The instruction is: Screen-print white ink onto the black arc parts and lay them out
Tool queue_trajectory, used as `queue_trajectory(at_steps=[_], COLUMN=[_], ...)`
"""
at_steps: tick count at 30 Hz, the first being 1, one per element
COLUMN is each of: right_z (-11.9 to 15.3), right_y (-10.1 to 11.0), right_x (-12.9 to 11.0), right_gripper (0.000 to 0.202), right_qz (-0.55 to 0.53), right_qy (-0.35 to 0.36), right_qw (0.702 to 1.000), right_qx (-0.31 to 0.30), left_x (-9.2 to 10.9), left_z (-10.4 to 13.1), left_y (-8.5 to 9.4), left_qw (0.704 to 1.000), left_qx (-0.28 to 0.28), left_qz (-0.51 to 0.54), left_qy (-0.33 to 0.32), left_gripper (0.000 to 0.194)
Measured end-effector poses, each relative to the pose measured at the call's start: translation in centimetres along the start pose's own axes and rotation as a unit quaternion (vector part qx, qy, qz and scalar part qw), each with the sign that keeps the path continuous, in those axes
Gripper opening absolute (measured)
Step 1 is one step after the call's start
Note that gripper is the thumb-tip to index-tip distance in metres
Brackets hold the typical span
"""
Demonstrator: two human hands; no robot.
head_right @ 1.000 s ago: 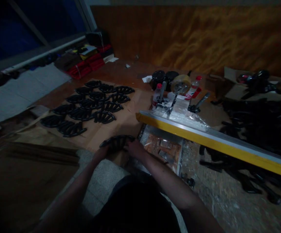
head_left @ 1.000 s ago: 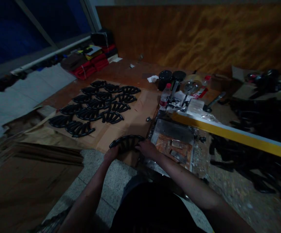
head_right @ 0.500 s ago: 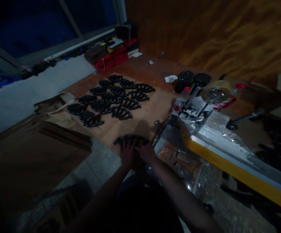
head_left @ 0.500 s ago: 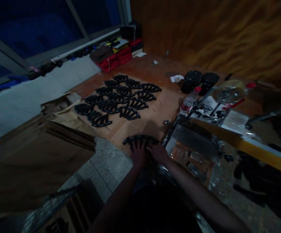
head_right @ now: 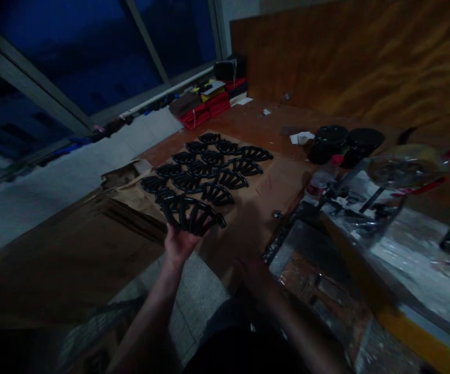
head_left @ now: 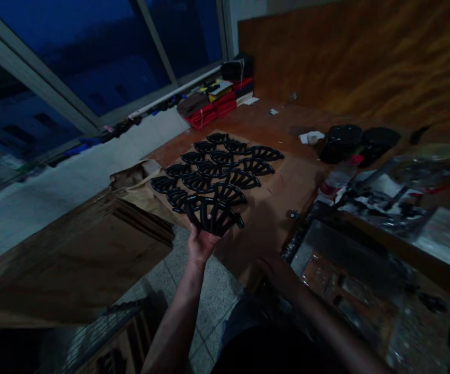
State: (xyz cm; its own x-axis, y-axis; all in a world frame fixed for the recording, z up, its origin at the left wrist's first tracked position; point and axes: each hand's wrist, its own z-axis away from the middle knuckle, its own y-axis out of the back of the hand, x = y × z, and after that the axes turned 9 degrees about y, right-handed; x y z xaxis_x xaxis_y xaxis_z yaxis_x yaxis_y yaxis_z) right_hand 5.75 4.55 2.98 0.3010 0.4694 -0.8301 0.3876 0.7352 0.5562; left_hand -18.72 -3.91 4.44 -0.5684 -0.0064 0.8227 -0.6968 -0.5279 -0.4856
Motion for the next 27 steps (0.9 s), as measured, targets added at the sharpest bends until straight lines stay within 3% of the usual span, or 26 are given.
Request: queue_trajectory(at_steps=[3, 9, 21, 27], right_z=[-0.9, -2.0, -3.8, -4.1], right_y=[-0.9, -1.3, -1.5, -1.6], right_x=[0.2, 0.1, 0.8, 0.9], right_gripper=[0.042, 0.042, 0.038, 0.041], right_qz=[-0.024, -0.014, 0.009, 0.001], right_qy=[-0.005, -0.018, -0.035, -0.041], right_qw=[1.000, 0.999, 0.998, 0.998], right_qx=[-0.011, -0.038, -0.042, -0.052], left_x=[0.2, 0.1, 2.2, 3.1], left_z=[-0.2, -1.1, -2.0, -2.2], left_y=[0.3, 1.2, 4.1, 5.6], left_qw=[0.997, 0.994, 0.996, 0.989], left_qx=[0.000, 0.005, 0.010, 0.009], left_qz=[0.067, 0.106, 0.070, 0.141], left_qy=[-0.026, -0.028, -0.047, -0.046], left_gripper=[0.077, 0.078, 0.075, 0.062])
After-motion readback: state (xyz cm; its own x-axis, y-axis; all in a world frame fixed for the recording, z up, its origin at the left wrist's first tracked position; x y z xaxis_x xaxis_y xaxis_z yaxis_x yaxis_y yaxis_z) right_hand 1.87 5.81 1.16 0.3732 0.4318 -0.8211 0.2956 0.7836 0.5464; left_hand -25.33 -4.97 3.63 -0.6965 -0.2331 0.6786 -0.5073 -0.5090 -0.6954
